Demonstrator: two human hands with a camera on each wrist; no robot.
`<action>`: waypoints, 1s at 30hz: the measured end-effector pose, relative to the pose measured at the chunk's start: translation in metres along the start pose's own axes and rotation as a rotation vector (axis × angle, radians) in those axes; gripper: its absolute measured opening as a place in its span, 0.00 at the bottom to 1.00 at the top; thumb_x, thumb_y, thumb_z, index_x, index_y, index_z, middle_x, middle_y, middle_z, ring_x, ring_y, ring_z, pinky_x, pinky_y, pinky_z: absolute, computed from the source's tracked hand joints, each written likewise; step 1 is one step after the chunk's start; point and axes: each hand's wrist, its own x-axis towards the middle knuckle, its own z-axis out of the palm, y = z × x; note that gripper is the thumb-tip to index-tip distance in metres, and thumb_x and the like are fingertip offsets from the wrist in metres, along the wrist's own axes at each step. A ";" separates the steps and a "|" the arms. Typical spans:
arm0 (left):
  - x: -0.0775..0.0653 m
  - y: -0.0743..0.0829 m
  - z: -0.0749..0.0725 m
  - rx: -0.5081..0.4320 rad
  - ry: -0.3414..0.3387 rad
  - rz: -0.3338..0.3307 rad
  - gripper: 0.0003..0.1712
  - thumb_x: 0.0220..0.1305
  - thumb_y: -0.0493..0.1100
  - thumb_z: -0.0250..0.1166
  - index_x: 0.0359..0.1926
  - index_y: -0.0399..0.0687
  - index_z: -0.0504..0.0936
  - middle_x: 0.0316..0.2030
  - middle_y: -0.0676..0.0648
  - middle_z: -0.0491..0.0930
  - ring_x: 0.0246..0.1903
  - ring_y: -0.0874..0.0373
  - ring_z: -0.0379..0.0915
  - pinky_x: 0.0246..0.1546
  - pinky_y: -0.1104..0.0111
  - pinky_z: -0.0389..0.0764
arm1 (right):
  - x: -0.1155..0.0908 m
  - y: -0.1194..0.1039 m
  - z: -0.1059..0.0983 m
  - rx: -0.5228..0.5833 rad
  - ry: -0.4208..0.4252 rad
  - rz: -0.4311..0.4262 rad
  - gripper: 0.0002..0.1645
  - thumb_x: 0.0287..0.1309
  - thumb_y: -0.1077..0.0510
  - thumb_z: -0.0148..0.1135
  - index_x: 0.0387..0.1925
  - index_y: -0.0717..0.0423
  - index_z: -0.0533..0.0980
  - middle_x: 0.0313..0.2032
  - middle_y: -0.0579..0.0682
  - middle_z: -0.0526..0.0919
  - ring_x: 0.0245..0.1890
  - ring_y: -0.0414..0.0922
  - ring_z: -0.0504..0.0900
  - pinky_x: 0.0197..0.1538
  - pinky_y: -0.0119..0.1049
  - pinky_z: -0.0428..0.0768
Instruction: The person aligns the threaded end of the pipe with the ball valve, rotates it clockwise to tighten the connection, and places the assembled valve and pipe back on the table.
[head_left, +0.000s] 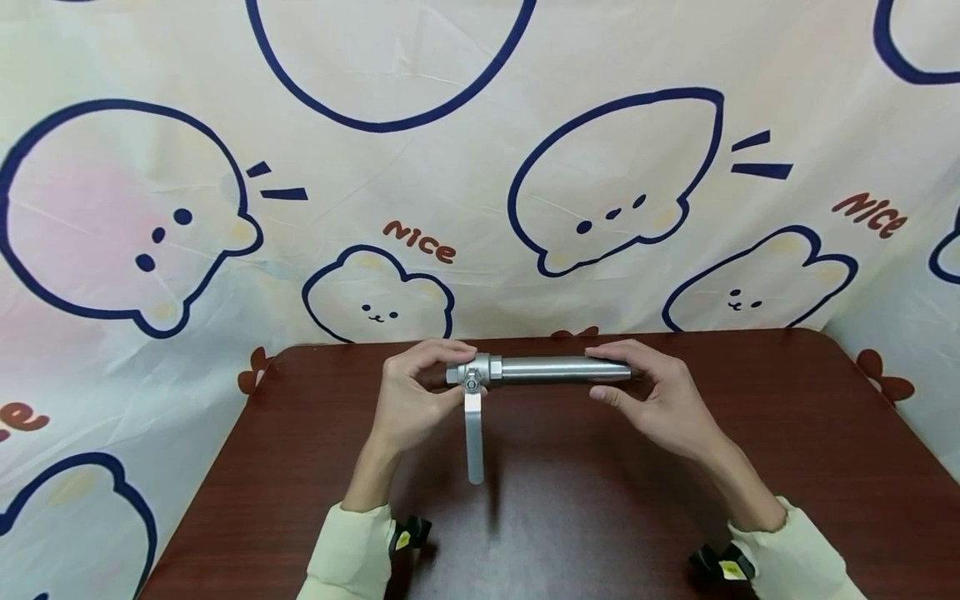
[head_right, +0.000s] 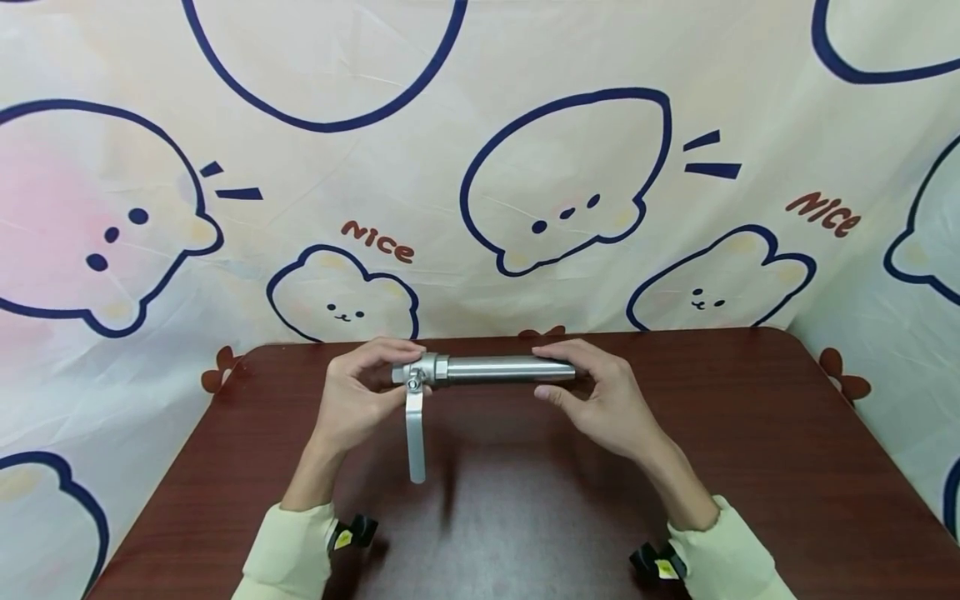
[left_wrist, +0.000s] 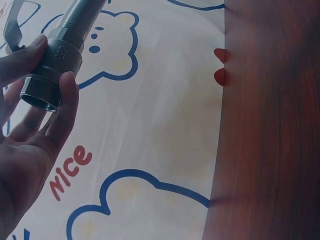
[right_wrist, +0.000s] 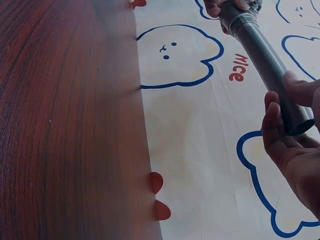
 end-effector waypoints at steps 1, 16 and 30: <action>0.000 0.000 0.000 -0.001 0.000 0.001 0.25 0.48 0.22 0.81 0.49 0.35 0.90 0.49 0.36 0.89 0.48 0.60 0.88 0.46 0.63 0.91 | 0.000 0.000 0.000 0.008 -0.001 0.000 0.33 0.57 0.69 0.79 0.62 0.47 0.84 0.55 0.46 0.87 0.43 0.36 0.83 0.40 0.26 0.84; -0.001 0.000 0.002 -0.014 -0.010 -0.017 0.24 0.49 0.22 0.81 0.50 0.34 0.90 0.49 0.37 0.89 0.48 0.59 0.88 0.47 0.62 0.92 | 0.000 -0.001 -0.001 0.006 0.027 -0.039 0.30 0.54 0.73 0.79 0.58 0.54 0.85 0.50 0.45 0.88 0.34 0.37 0.81 0.30 0.29 0.80; -0.001 0.001 0.001 -0.012 -0.004 -0.015 0.25 0.48 0.22 0.81 0.50 0.34 0.90 0.49 0.37 0.89 0.48 0.59 0.88 0.47 0.62 0.91 | 0.000 -0.005 -0.001 -0.021 0.027 -0.036 0.29 0.58 0.71 0.76 0.61 0.51 0.85 0.44 0.47 0.88 0.33 0.38 0.78 0.29 0.31 0.74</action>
